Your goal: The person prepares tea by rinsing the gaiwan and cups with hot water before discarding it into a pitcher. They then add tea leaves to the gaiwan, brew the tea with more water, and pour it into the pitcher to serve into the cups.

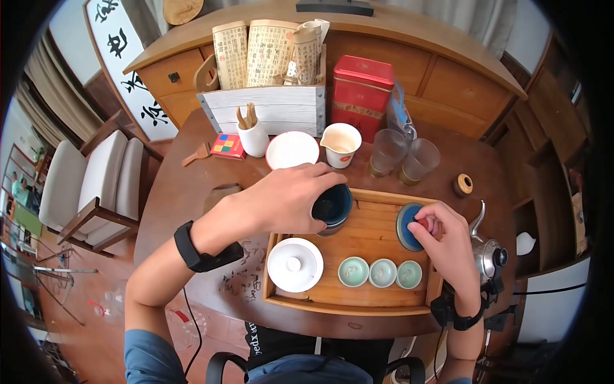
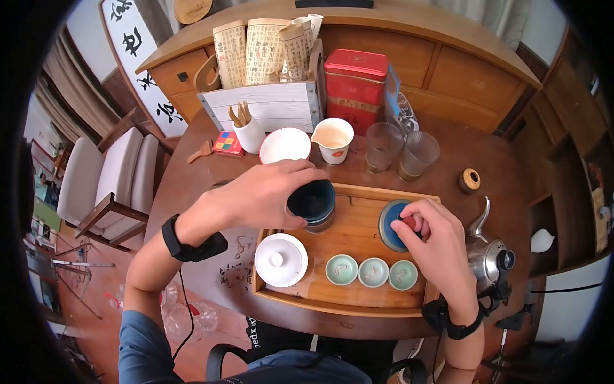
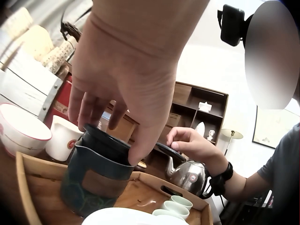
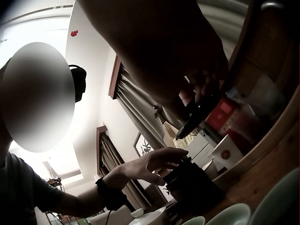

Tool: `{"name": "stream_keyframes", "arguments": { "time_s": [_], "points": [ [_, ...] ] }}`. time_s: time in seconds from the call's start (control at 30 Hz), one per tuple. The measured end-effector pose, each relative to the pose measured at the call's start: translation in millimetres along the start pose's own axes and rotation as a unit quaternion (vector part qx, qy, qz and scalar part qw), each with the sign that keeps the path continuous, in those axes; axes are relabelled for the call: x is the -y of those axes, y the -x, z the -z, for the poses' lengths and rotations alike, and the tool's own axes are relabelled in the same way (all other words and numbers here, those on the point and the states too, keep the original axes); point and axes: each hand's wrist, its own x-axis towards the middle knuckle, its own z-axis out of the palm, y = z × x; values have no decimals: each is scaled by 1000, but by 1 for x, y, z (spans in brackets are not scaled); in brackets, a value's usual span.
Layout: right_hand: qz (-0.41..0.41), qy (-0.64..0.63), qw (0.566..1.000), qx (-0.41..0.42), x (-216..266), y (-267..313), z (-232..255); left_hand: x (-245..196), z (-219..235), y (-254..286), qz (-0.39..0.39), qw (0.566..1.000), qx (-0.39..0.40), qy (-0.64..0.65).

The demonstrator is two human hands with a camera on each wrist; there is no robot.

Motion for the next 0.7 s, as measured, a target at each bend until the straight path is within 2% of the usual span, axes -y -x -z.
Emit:
{"name": "stream_keyframes", "arguments": {
  "time_s": [0.23, 0.27, 0.37, 0.47, 0.6, 0.7],
  "points": [
    [5, -26, 1000, -12, -1, -3, 0, -12, 45, -4, -12, 997, -72, 4],
    [6, -26, 1000, -11, 0, -3, 0, -17, 55, -5, 11, 998, -58, 4],
    [9, -22, 1000, -6, 1, -3, 1, -22, 65, -7, 6, 998, -60, 1],
    [7, -24, 1000, 2, 0, -2, 0, -16, 46, -7, -24, 997, -77, -22],
    [0, -29, 1000, 4, -2, 2, 1, -12, 22, -3, 1, 1000, -15, 18],
    [-5, -29, 1000, 10, -3, 3, 4, -2, 3, 0, -4, 999, -11, 36]
  ]
}}
